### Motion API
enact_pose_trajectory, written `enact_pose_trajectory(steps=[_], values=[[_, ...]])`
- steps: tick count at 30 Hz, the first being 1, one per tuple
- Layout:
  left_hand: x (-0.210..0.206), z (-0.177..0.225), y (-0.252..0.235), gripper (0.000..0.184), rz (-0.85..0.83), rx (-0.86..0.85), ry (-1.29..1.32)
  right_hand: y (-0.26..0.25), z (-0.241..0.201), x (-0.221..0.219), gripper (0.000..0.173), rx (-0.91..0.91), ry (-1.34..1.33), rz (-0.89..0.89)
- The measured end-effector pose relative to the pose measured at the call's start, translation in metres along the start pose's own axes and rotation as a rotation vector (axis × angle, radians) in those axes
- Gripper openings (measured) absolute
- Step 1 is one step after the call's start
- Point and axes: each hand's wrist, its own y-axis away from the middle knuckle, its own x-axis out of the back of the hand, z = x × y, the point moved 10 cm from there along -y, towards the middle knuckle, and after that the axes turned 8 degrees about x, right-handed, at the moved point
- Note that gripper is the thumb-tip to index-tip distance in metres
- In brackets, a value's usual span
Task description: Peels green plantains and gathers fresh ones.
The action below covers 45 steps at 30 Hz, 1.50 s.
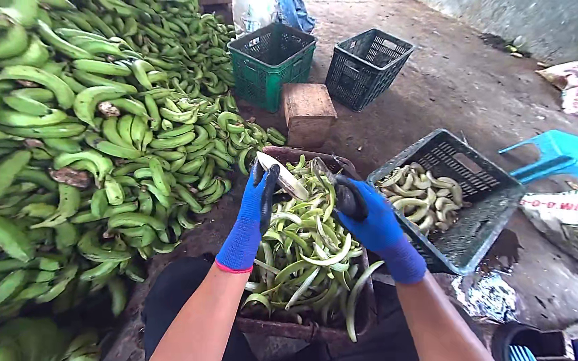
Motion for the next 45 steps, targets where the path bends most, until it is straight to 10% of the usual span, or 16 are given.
enact_pose_trajectory(steps=[4,17,20,26,37,41,45], values=[[-0.036,-0.022,0.02,0.025,-0.152,0.109,0.221,0.002,-0.003,-0.033,0.06,0.018,-0.043,-0.039],[-0.071,-0.02,0.035,0.078,-0.699,0.004,0.065,0.011,0.028,-0.019,0.066,-0.258,-0.487,0.139],[-0.069,-0.028,0.034,0.071,-0.601,0.025,-0.181,0.013,0.037,-0.019,0.065,-0.347,-0.568,0.176],[-0.07,-0.013,0.053,0.059,-0.227,-0.2,-1.01,0.001,0.009,0.001,0.064,-0.111,0.072,0.163],[-0.077,-0.02,0.054,0.033,-0.317,-0.301,-1.356,0.008,0.054,0.058,0.062,-0.247,0.351,0.182],[-0.058,-0.065,0.05,0.054,-0.394,0.05,-1.749,0.04,0.124,0.128,0.069,-0.644,0.362,0.294],[-0.051,-0.066,0.058,0.079,-0.421,0.133,-1.703,0.052,0.118,0.144,0.073,-0.6,0.206,0.474]])
